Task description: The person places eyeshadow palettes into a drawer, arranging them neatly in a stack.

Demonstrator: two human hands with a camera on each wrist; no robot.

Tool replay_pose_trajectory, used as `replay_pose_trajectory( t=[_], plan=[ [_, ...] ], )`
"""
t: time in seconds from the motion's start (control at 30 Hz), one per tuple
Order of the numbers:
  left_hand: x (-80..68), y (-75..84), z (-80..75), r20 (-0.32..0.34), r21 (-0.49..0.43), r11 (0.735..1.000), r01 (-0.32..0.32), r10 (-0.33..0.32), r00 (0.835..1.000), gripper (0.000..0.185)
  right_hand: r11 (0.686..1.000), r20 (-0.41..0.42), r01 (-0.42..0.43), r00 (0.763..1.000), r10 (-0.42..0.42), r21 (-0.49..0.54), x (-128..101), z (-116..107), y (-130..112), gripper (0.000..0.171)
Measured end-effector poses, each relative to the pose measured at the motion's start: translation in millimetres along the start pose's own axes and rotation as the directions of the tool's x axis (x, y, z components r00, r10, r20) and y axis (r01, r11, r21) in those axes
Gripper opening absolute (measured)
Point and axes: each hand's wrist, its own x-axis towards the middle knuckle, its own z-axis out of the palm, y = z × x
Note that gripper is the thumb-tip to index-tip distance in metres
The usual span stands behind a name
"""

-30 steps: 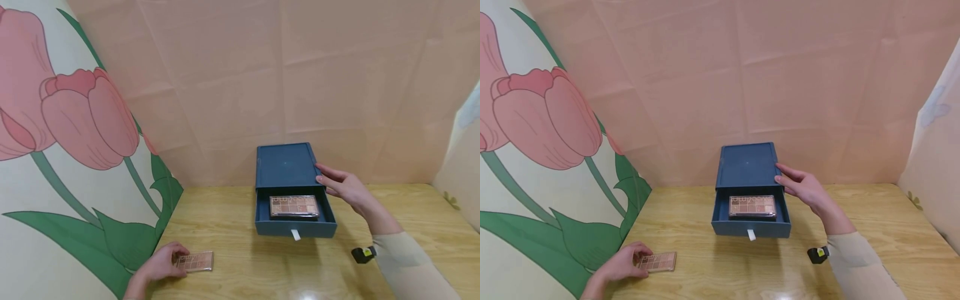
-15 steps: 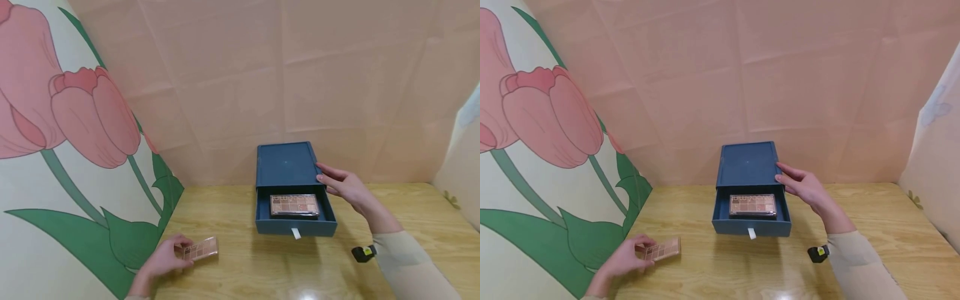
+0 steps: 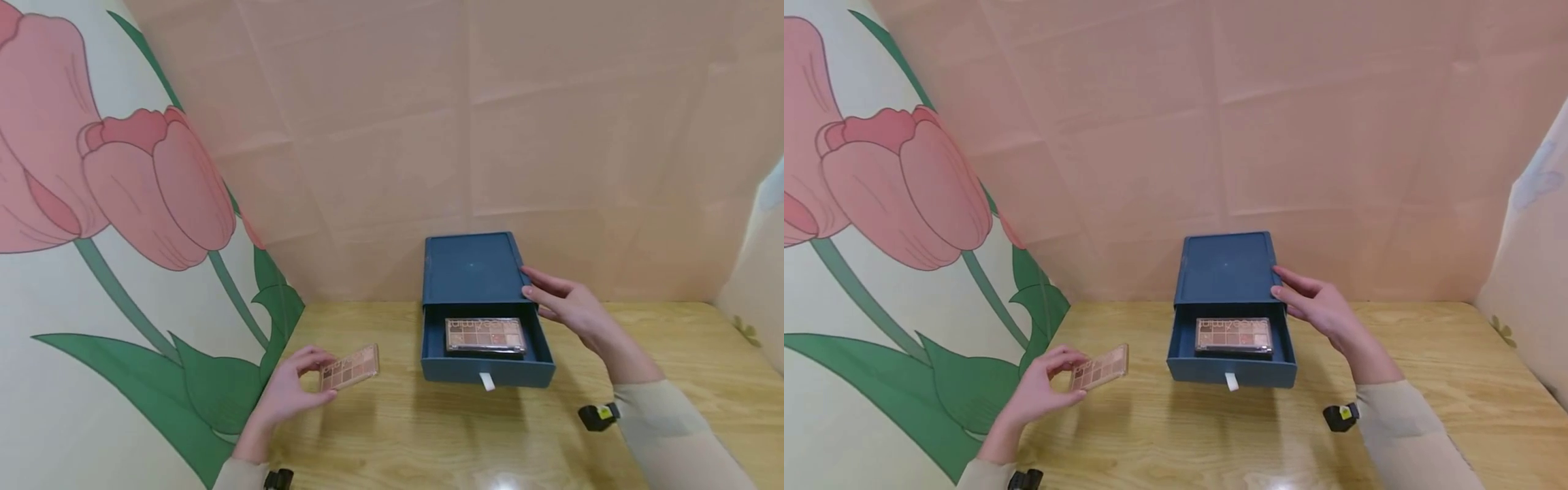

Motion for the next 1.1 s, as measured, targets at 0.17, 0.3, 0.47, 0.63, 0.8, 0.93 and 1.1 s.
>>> replay_pose_trajectory(
  t=[0.17,0.3,0.47,0.63,0.8,0.93,1.1],
  plan=[
    [27.9,23.5,13.8,-0.055,-0.052,0.993,-0.109,0.107,0.993,0.052,1.0,0.004,0.001,1.0,-0.001,-0.008,-0.4,-0.6,-1.1,0.078],
    [51.2,48.4,27.4,-0.1,-0.093,0.987,-0.132,0.123,0.987,0.056,1.0,0.002,0.002,1.0,-0.001,-0.012,-2.0,-1.9,-1.5,0.079],
    [74.2,78.8,44.1,-0.112,-0.118,0.985,-0.127,0.114,0.987,0.055,1.0,0.006,0.003,1.0,-0.003,-0.014,-2.2,-2.0,-0.3,0.08],
    [91.2,100.7,59.0,-0.084,-0.106,0.982,-0.153,0.144,0.986,0.051,1.0,0.008,-0.004,1.0,0.004,-0.004,-2.9,-0.7,-0.1,0.081],
    [108.1,120.1,71.6,-0.074,-0.065,0.982,-0.179,0.174,0.982,0.051,1.0,0.001,-0.002,1.0,0.002,-0.009,-3.0,0.1,-0.1,0.081],
    [128.7,135.7,85.8,-0.078,-0.036,0.988,-0.149,0.146,0.986,0.052,1.0,0.014,0.01,1.0,-0.01,-0.011,8.6,-7.0,2.1,0.081],
    [151.8,153.2,102.8,-0.062,0.029,0.995,-0.092,0.093,0.994,0.053,1.0,0.032,0.02,0.999,-0.02,-0.011,22.2,-16.1,4.1,0.081]
  ],
)
